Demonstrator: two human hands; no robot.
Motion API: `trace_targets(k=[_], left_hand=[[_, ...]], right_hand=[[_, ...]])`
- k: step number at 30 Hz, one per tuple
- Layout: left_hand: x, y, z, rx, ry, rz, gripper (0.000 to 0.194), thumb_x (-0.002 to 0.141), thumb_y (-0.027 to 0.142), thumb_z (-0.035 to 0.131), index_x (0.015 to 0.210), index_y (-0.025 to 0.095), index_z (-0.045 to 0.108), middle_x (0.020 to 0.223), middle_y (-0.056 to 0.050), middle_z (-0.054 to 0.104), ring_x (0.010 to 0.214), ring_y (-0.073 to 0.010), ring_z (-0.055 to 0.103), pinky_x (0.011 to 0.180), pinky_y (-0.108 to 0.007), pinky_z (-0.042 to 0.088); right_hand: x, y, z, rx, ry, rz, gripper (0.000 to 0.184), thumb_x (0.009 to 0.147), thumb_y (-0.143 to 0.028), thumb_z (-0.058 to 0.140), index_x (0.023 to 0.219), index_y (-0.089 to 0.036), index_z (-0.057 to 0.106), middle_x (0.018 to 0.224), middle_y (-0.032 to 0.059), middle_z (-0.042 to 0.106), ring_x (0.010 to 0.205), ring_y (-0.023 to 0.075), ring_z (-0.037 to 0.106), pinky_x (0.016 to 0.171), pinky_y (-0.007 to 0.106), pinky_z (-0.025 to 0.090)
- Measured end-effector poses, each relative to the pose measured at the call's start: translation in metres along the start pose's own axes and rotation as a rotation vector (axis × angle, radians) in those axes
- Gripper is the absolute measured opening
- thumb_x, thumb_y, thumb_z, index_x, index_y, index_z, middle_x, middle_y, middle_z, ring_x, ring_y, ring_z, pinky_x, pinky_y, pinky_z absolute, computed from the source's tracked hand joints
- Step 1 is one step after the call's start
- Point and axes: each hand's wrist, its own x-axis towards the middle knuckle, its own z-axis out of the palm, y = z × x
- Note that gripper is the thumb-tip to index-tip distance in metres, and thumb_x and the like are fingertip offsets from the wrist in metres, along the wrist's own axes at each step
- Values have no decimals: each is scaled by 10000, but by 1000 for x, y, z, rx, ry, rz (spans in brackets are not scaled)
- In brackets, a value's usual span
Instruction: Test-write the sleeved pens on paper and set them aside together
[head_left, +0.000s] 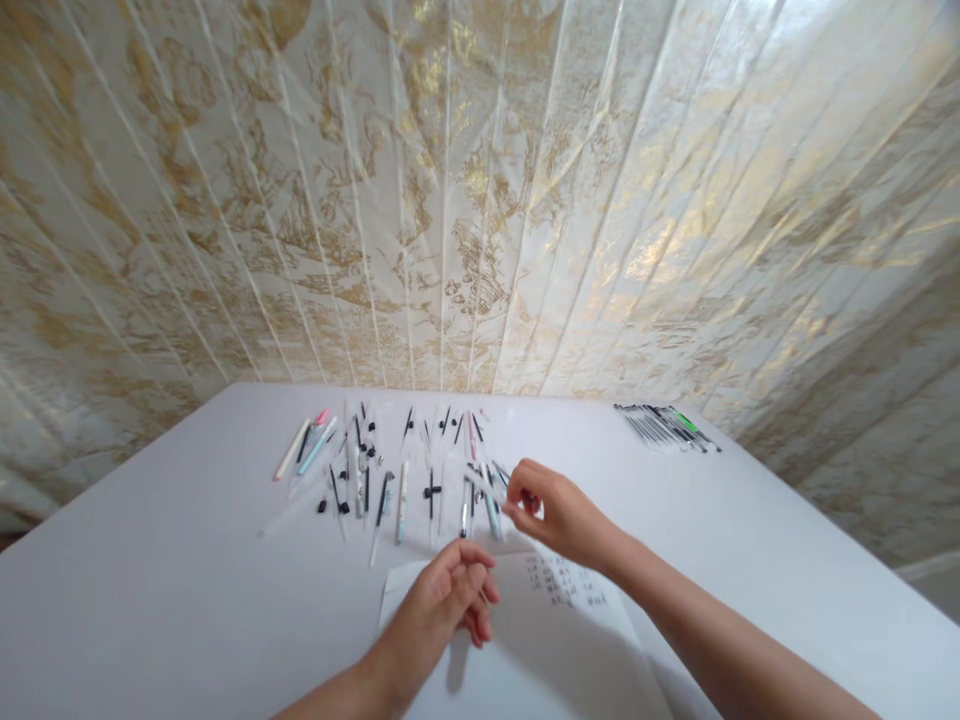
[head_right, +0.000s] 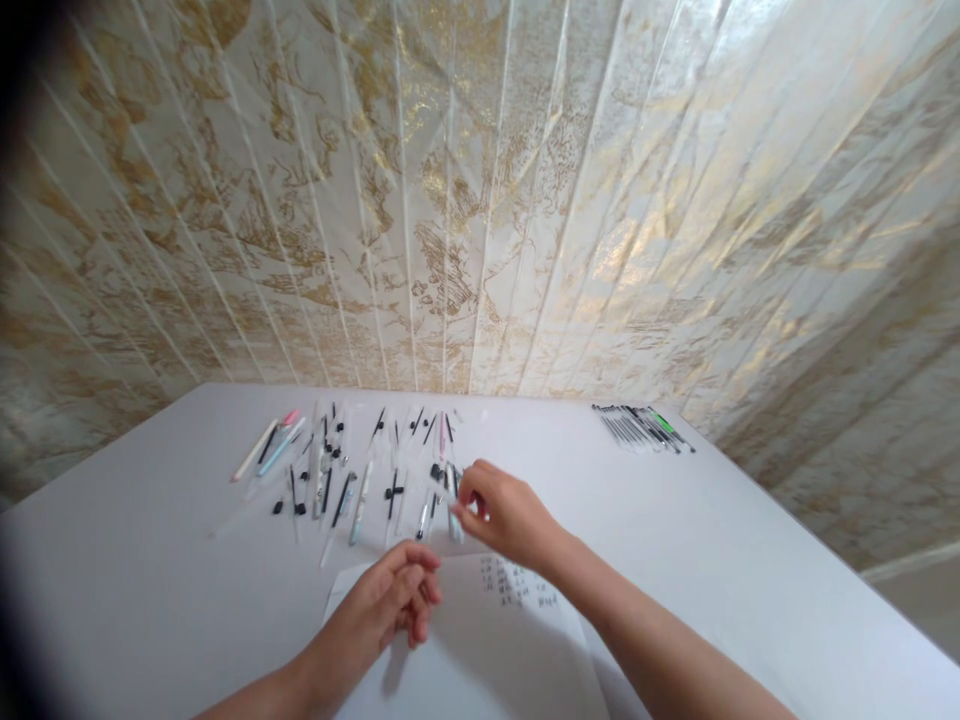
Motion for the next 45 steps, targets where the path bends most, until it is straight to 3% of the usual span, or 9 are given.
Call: trace_targets(k=[4,10,18,24,26,28,31,38,45], left_hand=[[2,2,0,-110,26,11,374,858,528,560,961,173,505,728,35,548,541,-84,535,537,-228,392],[1,2,3,-109,61,-44,276,858,446,603,852,178,537,665,39,572,514,-71,512,516,-205,357],[2,6,1,-139,95,-94,321,847,436,627,985,152,689,792,-30,657,604,-88,538,605,-221,405],[3,7,-1,-154,93,-114,338,881,427,585,1040,154,704,861,-59,684,618,-92,525,630,-233,405],[4,8,-1,-159,103,-121,336,878,425,588,1047,160,705,873,-61,688,623,-97,528,630,-235,406],[4,10,-1,-168,122,-132,336,865,423,604,1054,164,705,891,-66,696,625,-99,529,632,-235,410],[4,13,-1,-196,160,-154,331,855,404,621,1070,166,703,928,-78,708,627,-100,527,645,-234,420],[8,14,-3,-318,214,-187,326,911,377,545,1117,166,684,1020,-92,700,640,-95,515,650,-219,439],[10,15,-4,-421,251,-231,326,931,384,509,1096,172,694,1048,-78,681,623,-82,516,601,-196,449]], right_hand=[[-38,-21,14,138,-106,-105,83,790,-167,608,809,-223,549,826,1,577,667,117,563,600,211,418],[-47,-18,27,174,-97,-83,41,826,-173,590,826,-213,582,826,7,585,695,125,564,627,221,416],[-41,5,21,638,58,105,221,935,-165,395,1063,-216,567,806,16,610,719,137,560,672,272,459],[-31,29,1,977,285,269,648,868,-261,569,1434,-240,255,672,-46,549,637,142,532,567,262,430],[-29,37,-5,1038,324,340,588,842,-295,613,1370,-206,369,690,-30,584,612,127,513,561,255,413],[-28,43,-7,1105,321,405,371,821,-323,645,1147,-176,549,754,7,630,599,103,500,588,255,414],[-29,47,-4,1230,299,459,230,775,-346,701,884,-169,602,876,36,652,663,102,553,659,267,442],[-31,37,12,1237,224,467,204,787,-359,702,839,-174,633,637,-30,577,582,89,524,625,241,417],[-33,27,18,1334,134,468,245,792,-393,678,850,-158,633,788,56,702,663,132,613,689,281,443]])
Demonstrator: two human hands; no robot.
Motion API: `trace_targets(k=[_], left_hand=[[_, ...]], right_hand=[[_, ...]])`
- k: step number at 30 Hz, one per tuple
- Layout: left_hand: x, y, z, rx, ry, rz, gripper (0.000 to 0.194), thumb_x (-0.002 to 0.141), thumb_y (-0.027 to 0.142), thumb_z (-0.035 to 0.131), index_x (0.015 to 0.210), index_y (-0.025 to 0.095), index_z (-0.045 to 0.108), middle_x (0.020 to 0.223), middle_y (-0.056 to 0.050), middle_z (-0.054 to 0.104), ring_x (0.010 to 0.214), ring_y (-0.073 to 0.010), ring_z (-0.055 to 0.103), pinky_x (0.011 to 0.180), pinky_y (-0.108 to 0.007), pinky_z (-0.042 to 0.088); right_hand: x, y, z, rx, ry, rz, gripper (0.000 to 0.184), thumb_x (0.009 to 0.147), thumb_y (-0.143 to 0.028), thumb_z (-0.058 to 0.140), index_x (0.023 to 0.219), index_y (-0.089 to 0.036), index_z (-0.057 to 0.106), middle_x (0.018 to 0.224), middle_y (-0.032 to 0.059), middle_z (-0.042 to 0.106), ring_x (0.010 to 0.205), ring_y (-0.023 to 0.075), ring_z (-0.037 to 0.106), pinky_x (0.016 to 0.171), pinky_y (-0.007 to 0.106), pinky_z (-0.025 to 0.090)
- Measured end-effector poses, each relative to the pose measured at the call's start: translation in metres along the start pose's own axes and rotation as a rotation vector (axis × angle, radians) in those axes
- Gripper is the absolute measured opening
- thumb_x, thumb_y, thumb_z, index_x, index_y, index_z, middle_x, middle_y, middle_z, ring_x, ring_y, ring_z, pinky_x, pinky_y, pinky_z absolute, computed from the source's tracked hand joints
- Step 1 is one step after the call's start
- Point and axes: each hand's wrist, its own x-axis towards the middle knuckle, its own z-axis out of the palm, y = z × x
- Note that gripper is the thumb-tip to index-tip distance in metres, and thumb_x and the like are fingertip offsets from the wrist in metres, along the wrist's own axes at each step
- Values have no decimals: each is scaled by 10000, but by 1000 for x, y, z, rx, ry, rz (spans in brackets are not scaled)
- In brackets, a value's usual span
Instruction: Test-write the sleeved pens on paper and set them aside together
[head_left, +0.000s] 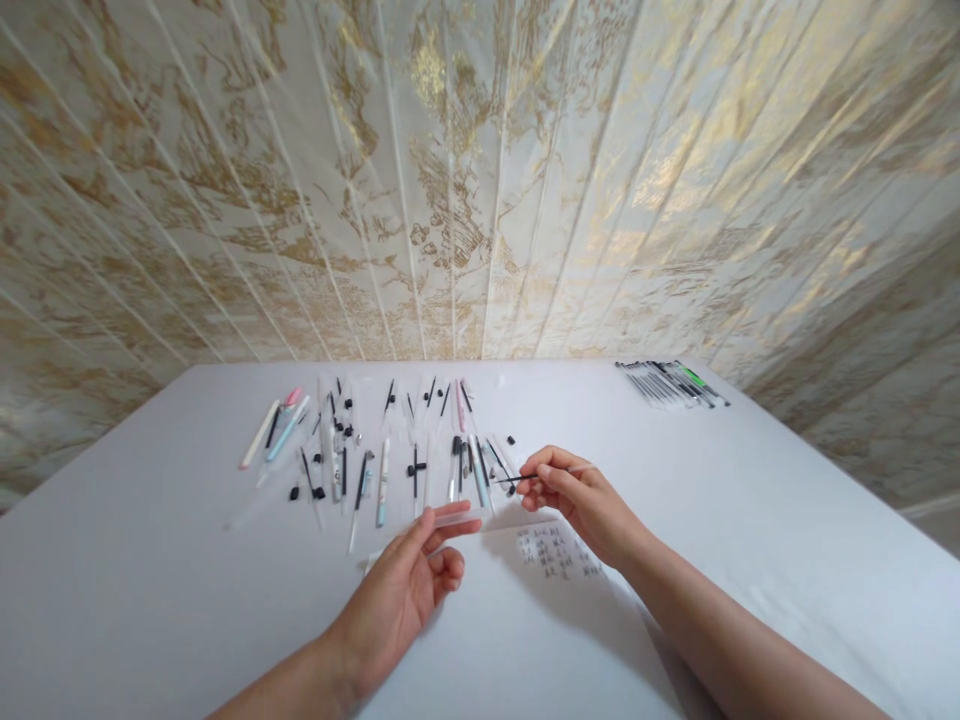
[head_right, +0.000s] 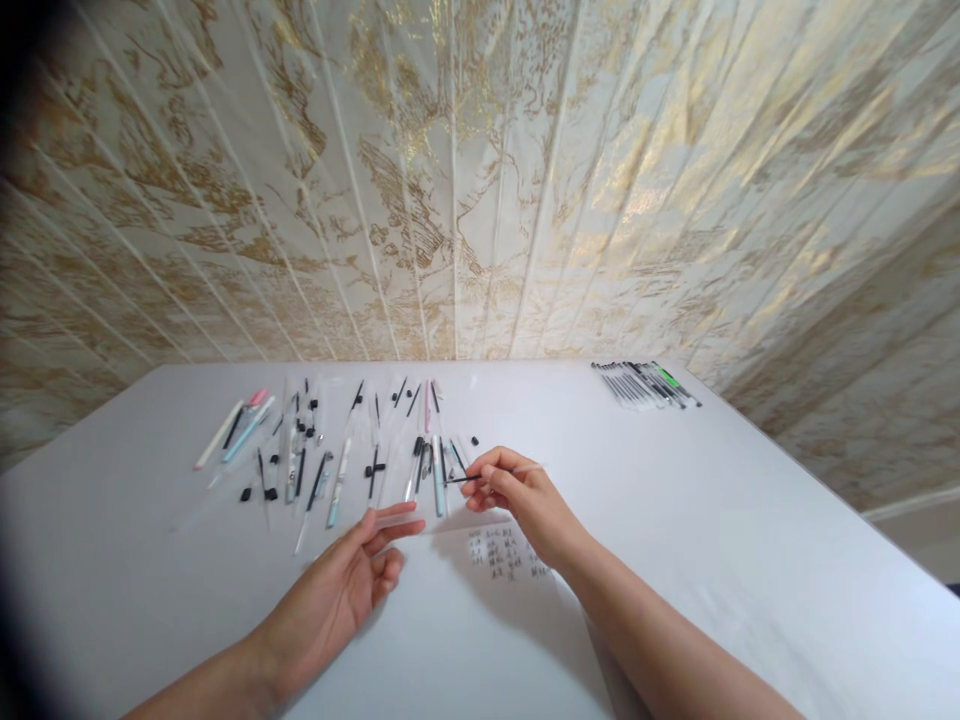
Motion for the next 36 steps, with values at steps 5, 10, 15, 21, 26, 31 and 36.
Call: trace_targets(k=[5,10,15,21,26,31,36], left_hand=[[-1,3,3,0,14,-6,313,931,366,516,1087,164,698,1051,-86,681,613,-78,512,592,-187,463],[-2,4,4,-12,25,-11,303,936,351,513,1067,156,705,1030,-85,687,606,-72,511,591,-179,471],[-2,4,4,-13,29,-10,302,933,356,521,1079,161,700,1035,-84,692,606,-68,515,591,-173,473],[-2,4,3,-20,27,-17,306,933,358,523,1079,157,701,1036,-86,697,606,-67,516,586,-174,463],[-2,2,3,33,-30,10,340,930,388,522,1092,148,699,1017,-95,703,617,-77,520,604,-183,457],[-2,0,3,2,-29,17,329,925,392,531,1063,154,712,987,-85,702,609,-72,523,607,-184,448],[-3,2,2,-20,-15,8,305,912,378,560,1046,154,719,993,-88,700,605,-66,516,594,-176,448]], right_hand=[[-1,1,2,17,19,-15,204,785,-351,669,759,-173,571,710,32,698,604,116,583,641,258,414],[-3,5,4,4,-21,-3,178,803,-319,649,747,-173,563,702,27,689,599,119,580,642,262,429],[-4,7,6,-16,-43,-4,162,820,-307,630,742,-177,573,699,29,683,606,126,577,647,274,444],[-6,9,11,-24,-55,10,194,818,-336,648,750,-181,553,706,27,677,604,129,579,646,279,447],[-12,17,22,-69,-167,-10,245,829,-404,661,859,-179,568,767,20,649,625,116,562,649,267,436],[-13,15,21,-143,-191,-19,390,790,-438,695,1066,-212,537,679,-57,487,548,94,464,557,238,393],[-7,10,10,-125,21,-29,211,843,-386,619,913,-217,514,565,-78,422,499,95,382,506,224,328]])
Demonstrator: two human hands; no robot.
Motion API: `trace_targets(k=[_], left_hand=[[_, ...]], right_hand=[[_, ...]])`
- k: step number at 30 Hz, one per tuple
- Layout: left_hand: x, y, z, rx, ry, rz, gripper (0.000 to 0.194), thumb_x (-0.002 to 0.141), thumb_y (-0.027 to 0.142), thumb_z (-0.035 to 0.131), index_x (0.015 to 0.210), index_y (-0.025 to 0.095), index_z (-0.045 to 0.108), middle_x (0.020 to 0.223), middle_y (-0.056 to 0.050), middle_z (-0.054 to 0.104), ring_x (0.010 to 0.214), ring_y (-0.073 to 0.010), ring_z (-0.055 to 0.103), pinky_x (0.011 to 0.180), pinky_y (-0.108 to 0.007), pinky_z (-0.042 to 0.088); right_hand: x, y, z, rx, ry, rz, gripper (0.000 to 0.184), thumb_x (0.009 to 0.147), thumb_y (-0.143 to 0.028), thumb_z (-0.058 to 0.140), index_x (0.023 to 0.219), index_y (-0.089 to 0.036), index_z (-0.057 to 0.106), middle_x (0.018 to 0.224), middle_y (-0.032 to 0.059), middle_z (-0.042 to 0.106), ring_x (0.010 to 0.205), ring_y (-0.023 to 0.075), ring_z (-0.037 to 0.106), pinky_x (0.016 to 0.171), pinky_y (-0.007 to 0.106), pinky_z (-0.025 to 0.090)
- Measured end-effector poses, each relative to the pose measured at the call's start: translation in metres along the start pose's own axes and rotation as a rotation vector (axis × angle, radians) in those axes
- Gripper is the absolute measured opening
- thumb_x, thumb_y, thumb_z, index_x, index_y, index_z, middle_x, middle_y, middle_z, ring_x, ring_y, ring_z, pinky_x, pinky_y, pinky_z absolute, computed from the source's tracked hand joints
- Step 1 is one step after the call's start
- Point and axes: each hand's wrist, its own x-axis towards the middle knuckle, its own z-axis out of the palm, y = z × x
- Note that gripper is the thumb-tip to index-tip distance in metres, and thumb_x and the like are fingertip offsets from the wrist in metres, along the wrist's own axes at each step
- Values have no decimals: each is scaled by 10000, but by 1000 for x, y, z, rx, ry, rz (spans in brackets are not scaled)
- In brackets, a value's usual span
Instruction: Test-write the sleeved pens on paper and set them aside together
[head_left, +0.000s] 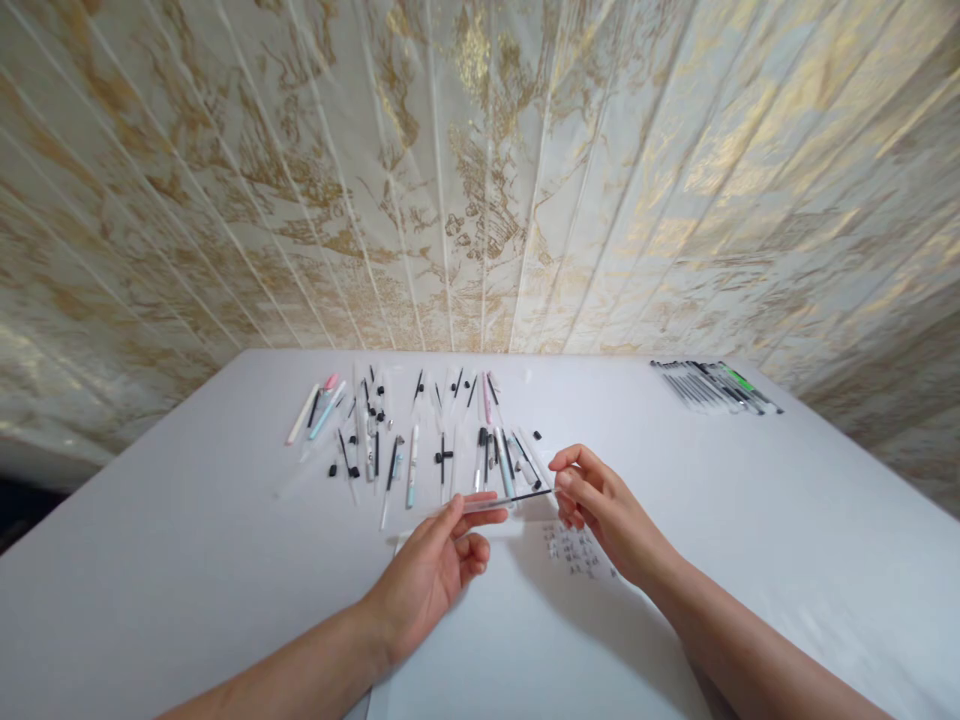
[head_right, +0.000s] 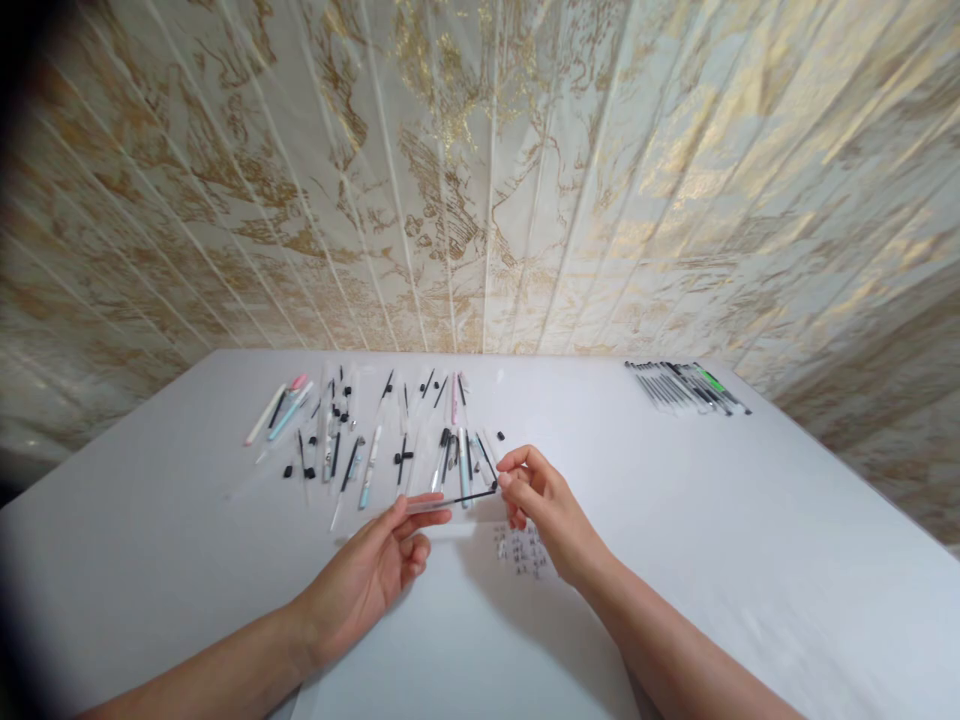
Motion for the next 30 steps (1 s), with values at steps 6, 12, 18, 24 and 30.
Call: trace_targets(k=[6,12,18,24,30], left_hand=[[0,1,2,-16,12,-3,285,902,363,581,1047,159,715,987,-83,699,598,-67,525,596,-185,454],[1,-1,1,17,-9,25,311,896,384,583,1063,153,706,988,-93,706,603,-78,538,605,-200,448],[0,-1,1,28,-8,21,310,906,384,565,1067,160,706,998,-95,705,609,-79,537,604,-200,437],[0,-3,-1,85,-61,54,325,891,413,581,1059,168,712,1000,-98,711,625,-91,544,616,-219,422],[2,-5,-3,89,-89,76,340,918,404,538,1079,158,708,1024,-114,713,648,-102,550,635,-235,416]], right_hand=[[-2,1,6,-43,-50,-4,163,819,-323,633,785,-196,536,690,-2,597,601,121,492,605,260,387],[-5,4,15,-107,-155,-13,254,810,-408,661,908,-208,540,804,24,652,705,147,568,649,274,437],[-1,3,5,-251,-54,-55,270,841,-432,615,764,-203,497,631,-23,551,577,119,495,571,256,392],[-7,5,13,-287,-114,-54,278,866,-451,588,772,-199,516,632,-8,577,596,132,521,563,258,386],[-6,3,11,-195,-151,-41,254,836,-433,632,916,-213,531,792,6,597,728,156,573,672,286,440]])
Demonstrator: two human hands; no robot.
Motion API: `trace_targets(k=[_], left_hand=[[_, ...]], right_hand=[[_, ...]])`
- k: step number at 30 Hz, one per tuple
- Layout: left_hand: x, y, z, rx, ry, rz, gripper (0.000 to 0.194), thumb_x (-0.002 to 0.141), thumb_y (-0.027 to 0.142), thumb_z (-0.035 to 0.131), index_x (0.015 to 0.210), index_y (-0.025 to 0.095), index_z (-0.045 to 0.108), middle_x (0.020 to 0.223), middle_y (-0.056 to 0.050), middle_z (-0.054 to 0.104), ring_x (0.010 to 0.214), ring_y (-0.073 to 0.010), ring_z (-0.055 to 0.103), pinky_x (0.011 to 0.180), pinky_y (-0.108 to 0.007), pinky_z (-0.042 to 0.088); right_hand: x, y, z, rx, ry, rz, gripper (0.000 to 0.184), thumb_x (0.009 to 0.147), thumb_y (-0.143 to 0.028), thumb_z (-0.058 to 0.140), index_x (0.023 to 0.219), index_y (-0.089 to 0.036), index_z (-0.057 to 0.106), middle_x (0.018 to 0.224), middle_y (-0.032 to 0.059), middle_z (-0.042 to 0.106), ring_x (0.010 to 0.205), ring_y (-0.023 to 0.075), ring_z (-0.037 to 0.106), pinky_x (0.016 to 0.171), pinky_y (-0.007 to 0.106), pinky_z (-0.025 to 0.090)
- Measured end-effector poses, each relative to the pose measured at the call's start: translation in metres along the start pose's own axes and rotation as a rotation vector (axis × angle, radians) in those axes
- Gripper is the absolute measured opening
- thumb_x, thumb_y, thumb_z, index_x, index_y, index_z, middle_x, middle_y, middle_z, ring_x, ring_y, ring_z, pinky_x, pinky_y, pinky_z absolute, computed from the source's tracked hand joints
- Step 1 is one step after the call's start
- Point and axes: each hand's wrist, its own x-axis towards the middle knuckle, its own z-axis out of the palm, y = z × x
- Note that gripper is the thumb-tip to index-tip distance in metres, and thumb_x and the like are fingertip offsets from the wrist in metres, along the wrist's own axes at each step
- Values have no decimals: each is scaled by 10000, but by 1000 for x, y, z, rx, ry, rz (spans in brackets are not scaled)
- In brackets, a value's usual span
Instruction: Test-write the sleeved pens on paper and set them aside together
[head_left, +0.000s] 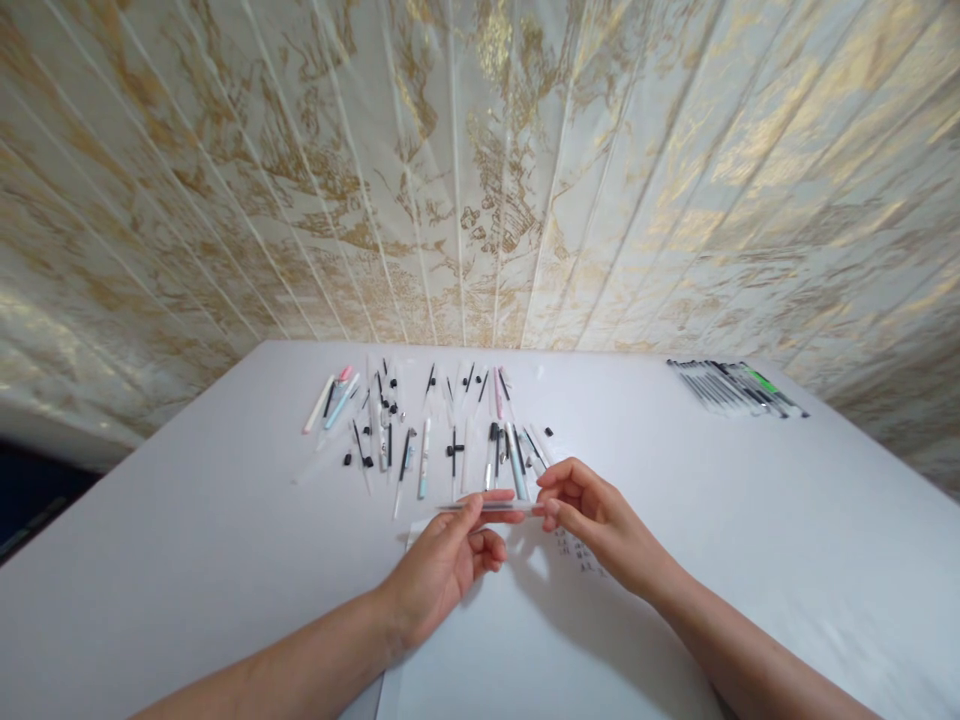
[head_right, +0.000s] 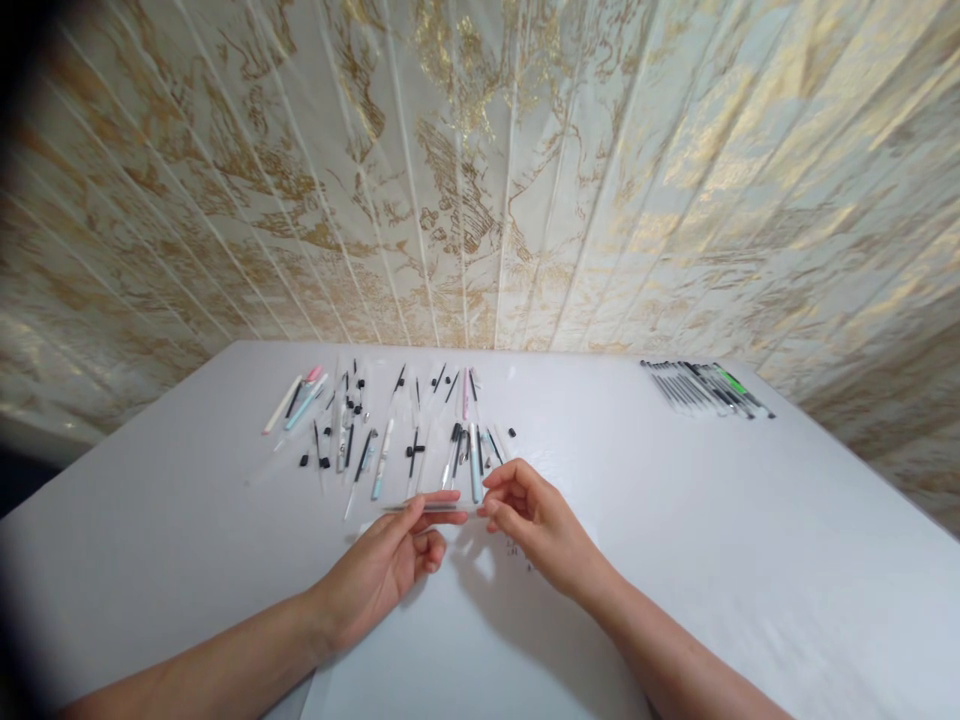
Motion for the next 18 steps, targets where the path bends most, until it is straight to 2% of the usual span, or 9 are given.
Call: trace_targets(k=[3,7,13,18], left_hand=[[1,1,-1,-14,8,1,337,920,401,535,1073,156,709,1033,-117,710,647,-100,551,635,-238,414],[1,2,0,-11,7,2,341,926,398,525,1068,147,709,1029,-122,710,639,-98,545,641,-242,412],[-3,2,2,13,-19,0,346,908,406,554,1075,146,710,1029,-125,712,649,-109,542,650,-251,411],[-2,1,0,14,-18,-1,351,911,412,546,1075,148,710,1031,-125,711,648,-105,537,646,-244,410]], right_hand=[[2,-1,-7,-69,32,11,229,868,-422,584,838,-208,509,704,-12,568,661,145,540,642,280,411],[1,0,-8,-177,8,17,255,896,-411,543,755,-205,492,607,-24,531,594,137,486,588,269,360],[-2,2,2,-177,-59,20,247,917,-406,524,786,-197,511,623,-20,545,589,124,463,565,252,342],[0,1,2,-155,-50,18,261,904,-421,543,797,-184,521,637,-19,551,599,118,473,571,247,346]])
